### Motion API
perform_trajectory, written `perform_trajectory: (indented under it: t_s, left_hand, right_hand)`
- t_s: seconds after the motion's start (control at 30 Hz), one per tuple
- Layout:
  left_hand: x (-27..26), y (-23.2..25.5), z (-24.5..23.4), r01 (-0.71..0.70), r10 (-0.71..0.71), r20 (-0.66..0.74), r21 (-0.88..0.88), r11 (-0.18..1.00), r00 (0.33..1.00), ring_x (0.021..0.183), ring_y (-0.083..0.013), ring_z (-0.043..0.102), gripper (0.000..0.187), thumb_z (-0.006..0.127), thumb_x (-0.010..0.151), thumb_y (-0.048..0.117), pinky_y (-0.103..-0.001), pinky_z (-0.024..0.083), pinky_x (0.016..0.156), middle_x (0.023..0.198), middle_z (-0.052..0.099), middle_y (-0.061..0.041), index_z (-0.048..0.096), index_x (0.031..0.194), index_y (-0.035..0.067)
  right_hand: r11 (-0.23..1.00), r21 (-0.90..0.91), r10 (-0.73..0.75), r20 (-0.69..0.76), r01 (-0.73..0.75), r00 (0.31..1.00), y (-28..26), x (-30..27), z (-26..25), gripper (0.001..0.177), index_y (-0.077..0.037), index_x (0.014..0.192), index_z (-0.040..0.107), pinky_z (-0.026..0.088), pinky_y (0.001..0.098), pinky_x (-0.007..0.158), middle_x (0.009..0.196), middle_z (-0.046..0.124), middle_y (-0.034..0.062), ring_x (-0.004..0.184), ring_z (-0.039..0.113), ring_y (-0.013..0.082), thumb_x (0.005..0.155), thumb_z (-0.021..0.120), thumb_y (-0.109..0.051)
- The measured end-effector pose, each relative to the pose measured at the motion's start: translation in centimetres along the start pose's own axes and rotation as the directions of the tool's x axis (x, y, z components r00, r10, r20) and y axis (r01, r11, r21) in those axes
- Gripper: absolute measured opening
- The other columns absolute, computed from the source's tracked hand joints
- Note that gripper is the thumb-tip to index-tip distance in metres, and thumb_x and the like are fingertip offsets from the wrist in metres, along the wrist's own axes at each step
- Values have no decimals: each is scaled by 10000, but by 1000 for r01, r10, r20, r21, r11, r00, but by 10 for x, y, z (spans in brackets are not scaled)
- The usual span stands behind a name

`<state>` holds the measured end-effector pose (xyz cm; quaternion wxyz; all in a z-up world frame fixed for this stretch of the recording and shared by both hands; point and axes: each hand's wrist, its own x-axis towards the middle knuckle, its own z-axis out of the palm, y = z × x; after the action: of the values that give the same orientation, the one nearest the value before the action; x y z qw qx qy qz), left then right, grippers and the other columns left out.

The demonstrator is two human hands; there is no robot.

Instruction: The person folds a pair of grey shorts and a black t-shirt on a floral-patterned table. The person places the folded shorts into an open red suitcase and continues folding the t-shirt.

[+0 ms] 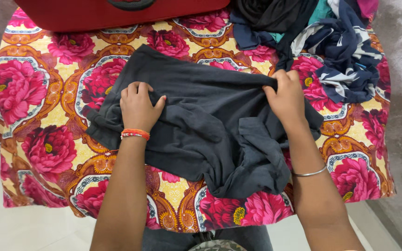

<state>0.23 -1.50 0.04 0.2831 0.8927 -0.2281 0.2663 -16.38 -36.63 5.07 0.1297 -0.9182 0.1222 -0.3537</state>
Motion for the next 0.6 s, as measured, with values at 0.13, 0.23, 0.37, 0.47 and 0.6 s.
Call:
perform_trajectory:
  t_s: [0.13,0.23,0.37,0.47,0.6]
  left_hand:
    - [5,-12,4,75,-75,19,-7,997,997,1065,-397,599,397,872,820,377,-500,504,903,1125,630,-141,655,994,93]
    - [33,-21,7,193,-192,67,5,981,979,1040,-423,634,443,848,849,410,-509,527,887,1131,630,-179,646,1089,98]
    - [63,-22,23,192,-192,-15,-16,981,981,1028,-459,662,596,816,855,386,-521,551,803,1247,616,-222,582,1337,126]
    - [66,-17,28,218,-218,-8,60,974,976,973,-461,678,738,819,820,370,-531,557,757,1290,598,-228,501,1452,161]
    - [69,-19,27,307,-322,118,133,942,939,894,-462,677,849,862,744,416,-540,552,714,1165,627,-229,506,1488,213]
  right_hand:
    - [1000,-3,5,26,-5,1000,4,1,-5,303,-39,1063,651,517,493,811,1038,634,198,962,643,421,860,824,-183]
    - [993,-67,109,111,-102,988,6,5,-9,338,-58,1040,668,521,497,784,1026,664,179,958,655,406,838,820,-283]
    - [984,-133,133,89,-121,987,32,2,-26,470,-72,1085,688,534,491,807,1043,682,183,981,670,390,816,827,-431]
    - [937,-276,312,377,-216,872,55,5,-35,556,-124,1077,727,547,477,847,999,705,200,972,689,382,717,879,-519]
    - [928,-339,308,453,-158,837,64,1,-25,433,-178,1019,753,543,495,807,984,710,198,968,677,393,683,868,-427]
